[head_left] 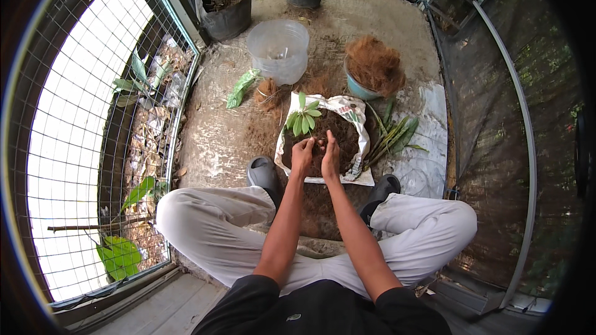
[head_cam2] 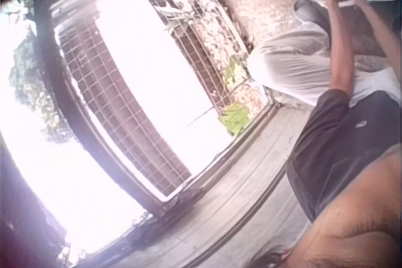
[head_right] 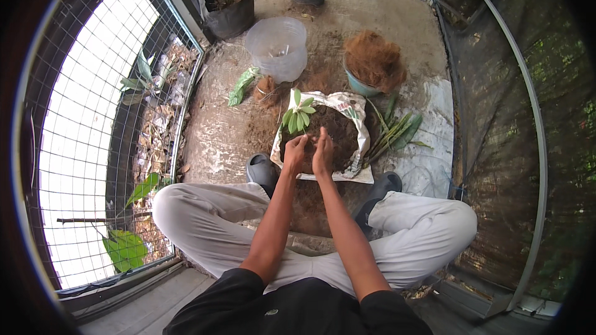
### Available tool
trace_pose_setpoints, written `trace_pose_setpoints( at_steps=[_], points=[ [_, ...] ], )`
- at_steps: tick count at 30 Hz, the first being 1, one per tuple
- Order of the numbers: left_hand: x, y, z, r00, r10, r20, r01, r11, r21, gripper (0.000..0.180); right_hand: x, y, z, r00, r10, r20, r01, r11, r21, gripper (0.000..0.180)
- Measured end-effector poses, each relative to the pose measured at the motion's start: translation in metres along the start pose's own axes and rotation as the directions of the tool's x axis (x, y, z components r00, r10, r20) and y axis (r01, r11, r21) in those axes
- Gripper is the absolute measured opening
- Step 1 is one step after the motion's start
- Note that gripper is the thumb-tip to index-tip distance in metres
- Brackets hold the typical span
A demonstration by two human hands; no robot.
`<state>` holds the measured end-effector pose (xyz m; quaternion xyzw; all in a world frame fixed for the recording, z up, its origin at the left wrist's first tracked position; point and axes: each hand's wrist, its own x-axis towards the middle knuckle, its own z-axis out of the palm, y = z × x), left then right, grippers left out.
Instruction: The person sits cross-legged and plants a small green seedling into a white grow bag filled with soil. They use both hands to add soil around the plant, pat it down, and adjust the plant's position repeatedly.
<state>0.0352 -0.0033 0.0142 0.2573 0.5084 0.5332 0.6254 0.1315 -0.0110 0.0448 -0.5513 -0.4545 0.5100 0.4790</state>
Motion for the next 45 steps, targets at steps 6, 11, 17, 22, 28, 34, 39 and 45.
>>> trace_pose_setpoints(
  at_steps=[6, 11, 17, 22, 28, 34, 39, 45],
  points=[
    [0.0, 0.042, -0.014, 0.999, -0.016, -0.035, 0.004, 0.947, -0.321, 0.031, 0.017, 0.036, -0.053, 0.899, 0.312, -0.308, -0.371, 0.915, -0.157, 0.041],
    [-0.004, 0.057, -0.012, 0.999, -0.01, -0.03, 0.001, 0.956, -0.295, 0.032, 0.017, 0.075, -0.053, 0.867, 0.425, -0.26, -0.498, 0.733, -0.463, 0.06],
    [-0.004, 0.062, -0.016, 0.999, -0.029, -0.024, 0.02, 0.944, -0.33, 0.032, 0.009, 0.09, -0.031, 0.901, 0.422, -0.096, -0.342, 0.558, -0.756, 0.061],
    [-0.005, 0.058, -0.017, 0.999, -0.029, -0.032, 0.013, 0.917, -0.399, 0.03, 0.007, 0.083, -0.028, 0.945, 0.312, -0.101, -0.249, 0.483, -0.84, 0.06],
    [-0.005, 0.057, -0.013, 0.997, -0.07, -0.019, 0.059, 0.933, -0.355, 0.031, 0.007, 0.101, -0.034, 0.977, 0.21, 0.044, -0.053, 0.434, -0.9, 0.058],
    [-0.002, 0.049, -0.014, 0.997, -0.074, -0.028, 0.058, 0.925, -0.376, 0.029, 0.011, 0.091, -0.038, 0.923, 0.351, 0.158, 0.015, 0.376, -0.927, 0.063],
    [-0.003, 0.048, -0.011, 0.996, -0.086, -0.024, 0.071, 0.929, -0.363, 0.029, 0.004, 0.089, -0.039, 0.925, 0.27, 0.266, 0.176, 0.314, -0.933, 0.07],
    [-0.004, 0.049, -0.009, 0.994, -0.106, -0.016, 0.091, 0.914, -0.396, 0.03, 0.005, 0.09, -0.048, 0.882, 0.353, 0.313, 0.297, 0.099, -0.95, 0.065]
  ],
)
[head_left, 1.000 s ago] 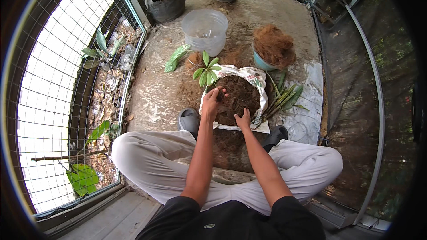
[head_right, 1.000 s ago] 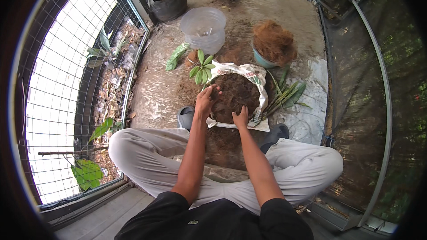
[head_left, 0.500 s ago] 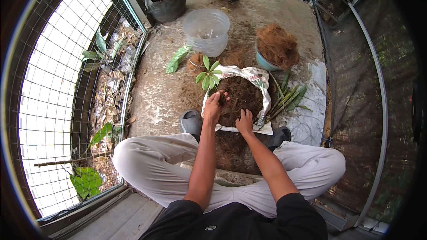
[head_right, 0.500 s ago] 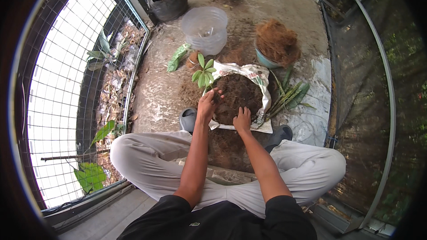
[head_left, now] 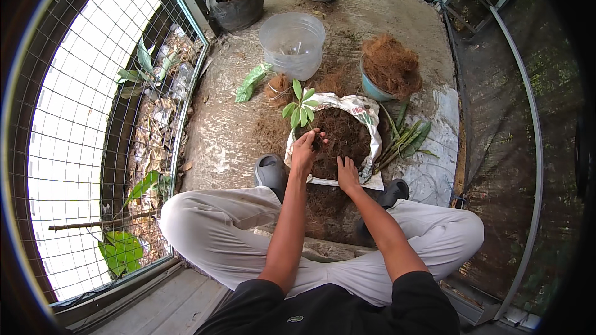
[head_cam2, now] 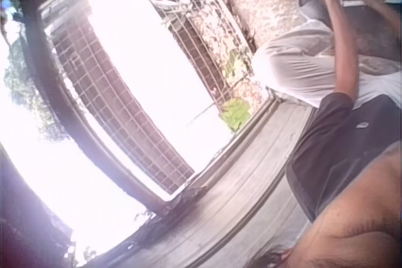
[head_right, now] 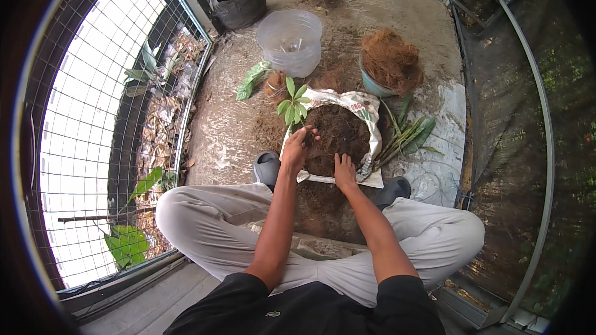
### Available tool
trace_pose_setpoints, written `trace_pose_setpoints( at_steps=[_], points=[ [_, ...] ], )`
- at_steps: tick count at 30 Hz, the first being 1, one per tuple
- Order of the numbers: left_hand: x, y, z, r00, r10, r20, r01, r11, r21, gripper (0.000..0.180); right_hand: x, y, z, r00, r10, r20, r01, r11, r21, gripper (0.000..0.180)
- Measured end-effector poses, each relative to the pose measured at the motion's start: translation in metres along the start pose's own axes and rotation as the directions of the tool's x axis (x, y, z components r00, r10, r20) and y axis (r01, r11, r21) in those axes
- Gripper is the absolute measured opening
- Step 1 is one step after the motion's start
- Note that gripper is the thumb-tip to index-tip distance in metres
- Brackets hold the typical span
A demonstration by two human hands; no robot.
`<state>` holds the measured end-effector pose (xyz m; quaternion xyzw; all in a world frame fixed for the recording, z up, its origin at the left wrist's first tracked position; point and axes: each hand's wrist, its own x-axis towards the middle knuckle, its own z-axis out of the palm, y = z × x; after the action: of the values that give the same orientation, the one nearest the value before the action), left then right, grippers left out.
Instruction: The person sits cross-legged and plants a small green seedling into a white grow bag filled with soil. They use both hands to add soil around the plant, pat it down, and adjust the plant's position repeatedly.
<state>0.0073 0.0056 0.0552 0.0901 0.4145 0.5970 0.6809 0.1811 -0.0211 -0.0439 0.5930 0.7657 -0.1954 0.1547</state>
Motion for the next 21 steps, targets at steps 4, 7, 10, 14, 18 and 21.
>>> trace_pose_setpoints(
  at_steps=[4, 7, 10, 14, 18, 21],
  points=[
    [-0.003, 0.002, 0.004, 1.0, -0.002, 0.016, 0.002, 1.0, 0.023, 0.03, -0.001, 0.007, -0.004, 0.998, -0.019, -0.06, 0.024, 0.996, 0.087, 0.054],
    [-0.009, 0.003, 0.01, 1.0, -0.017, 0.005, 0.017, 0.998, 0.061, 0.03, 0.003, 0.016, 0.0, 0.989, -0.012, -0.145, 0.035, 0.986, 0.161, 0.045],
    [-0.011, 0.002, 0.012, 1.0, -0.031, 0.005, 0.03, 0.998, 0.058, 0.03, 0.008, 0.026, 0.001, 0.978, 0.012, -0.21, 0.049, 0.959, 0.28, 0.039],
    [-0.009, -0.003, 0.007, 0.999, -0.029, 0.045, 0.029, 1.0, 0.001, 0.03, 0.01, 0.03, -0.002, 0.966, 0.099, -0.237, 0.011, 0.906, 0.423, 0.031],
    [-0.009, -0.003, 0.007, 0.999, -0.029, 0.034, 0.029, 0.999, 0.014, 0.03, 0.013, 0.038, -0.011, 0.963, 0.232, -0.134, -0.108, 0.793, 0.6, 0.029],
    [-0.007, -0.004, 0.007, 0.999, -0.032, 0.031, 0.033, 0.999, -0.008, 0.03, 0.016, 0.047, -0.014, 0.947, 0.306, -0.1, -0.105, 0.586, 0.803, 0.021]
  ],
)
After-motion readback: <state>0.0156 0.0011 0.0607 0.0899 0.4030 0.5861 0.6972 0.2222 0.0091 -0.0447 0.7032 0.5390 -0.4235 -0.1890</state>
